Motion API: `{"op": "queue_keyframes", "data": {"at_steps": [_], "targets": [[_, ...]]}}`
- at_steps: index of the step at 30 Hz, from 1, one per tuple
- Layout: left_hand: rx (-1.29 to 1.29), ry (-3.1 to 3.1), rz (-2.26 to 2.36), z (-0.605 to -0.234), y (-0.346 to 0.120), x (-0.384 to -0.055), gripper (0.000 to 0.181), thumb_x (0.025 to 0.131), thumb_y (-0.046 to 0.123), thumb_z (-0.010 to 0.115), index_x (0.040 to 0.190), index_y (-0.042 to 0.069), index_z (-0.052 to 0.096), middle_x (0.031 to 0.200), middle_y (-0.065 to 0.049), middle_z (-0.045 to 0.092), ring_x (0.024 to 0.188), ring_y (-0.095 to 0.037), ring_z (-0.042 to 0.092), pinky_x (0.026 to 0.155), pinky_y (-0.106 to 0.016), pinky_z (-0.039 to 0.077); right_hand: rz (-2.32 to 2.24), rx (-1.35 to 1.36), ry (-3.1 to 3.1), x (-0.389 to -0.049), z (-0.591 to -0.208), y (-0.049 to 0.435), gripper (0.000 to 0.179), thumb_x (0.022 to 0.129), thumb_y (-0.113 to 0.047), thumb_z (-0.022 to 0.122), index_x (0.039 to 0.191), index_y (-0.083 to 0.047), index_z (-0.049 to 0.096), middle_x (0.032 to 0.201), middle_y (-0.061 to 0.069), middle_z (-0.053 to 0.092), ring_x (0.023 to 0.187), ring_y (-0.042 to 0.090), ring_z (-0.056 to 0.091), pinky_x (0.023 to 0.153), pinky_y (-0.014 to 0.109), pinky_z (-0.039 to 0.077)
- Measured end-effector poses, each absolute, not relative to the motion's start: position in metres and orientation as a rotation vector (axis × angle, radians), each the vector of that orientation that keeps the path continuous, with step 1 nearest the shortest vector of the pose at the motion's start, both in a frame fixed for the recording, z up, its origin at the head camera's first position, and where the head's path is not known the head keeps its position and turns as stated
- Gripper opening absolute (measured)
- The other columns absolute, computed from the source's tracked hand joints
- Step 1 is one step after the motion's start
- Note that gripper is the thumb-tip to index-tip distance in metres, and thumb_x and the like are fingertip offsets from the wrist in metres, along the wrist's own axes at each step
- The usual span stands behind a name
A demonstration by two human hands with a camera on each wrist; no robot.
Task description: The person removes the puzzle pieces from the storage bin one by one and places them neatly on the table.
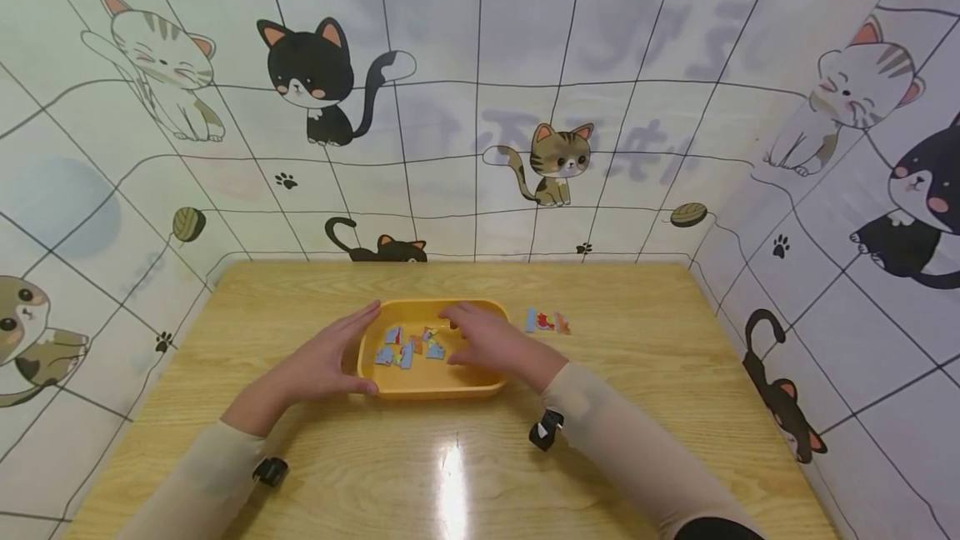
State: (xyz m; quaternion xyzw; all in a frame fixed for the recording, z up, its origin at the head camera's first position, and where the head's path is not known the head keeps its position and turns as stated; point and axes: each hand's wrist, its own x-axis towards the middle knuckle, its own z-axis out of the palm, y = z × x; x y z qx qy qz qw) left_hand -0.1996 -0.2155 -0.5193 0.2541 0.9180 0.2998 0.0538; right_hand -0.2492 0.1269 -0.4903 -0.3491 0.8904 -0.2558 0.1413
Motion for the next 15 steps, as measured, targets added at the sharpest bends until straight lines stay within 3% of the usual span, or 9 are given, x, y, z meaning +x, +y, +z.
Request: {"op": "queue_keyframes", "data": {"at_steps": [9,15], "targets": [[0.770,2.786,0.910,-0.519,-0.216,-0.200,0.134,0.075,0.061,0.099,0.177,0.012,0.027,0.185,0.001,0.018,0.166,-0.037,0.027,0.131,-0.063,0.028,-0.589,-1.060,2.579,-0.254,-0.499,0.109,0.072,0.098,-0.024,0.087,0.160,-0.008,0.054,0.150,0.009,0.061,0.123,0.022,0.067,0.103,0.040,0.059],[0.764,2.780,0.911,-0.518,-0.216,-0.200,0.134,0.075,0.062,0.099,0.177,0.012,0.027,0.185,0.001,0.019,0.166,-0.036,0.027,0.131,-0.063,0.028,-0.537,-1.015,2.583,-0.257,-0.503,0.101,0.072,0.098,-0.026,0.088,0.160,-0.010,0.054,0.138,0.004,0.067,0.117,0.017,0.065,0.104,0.038,0.058]]}}
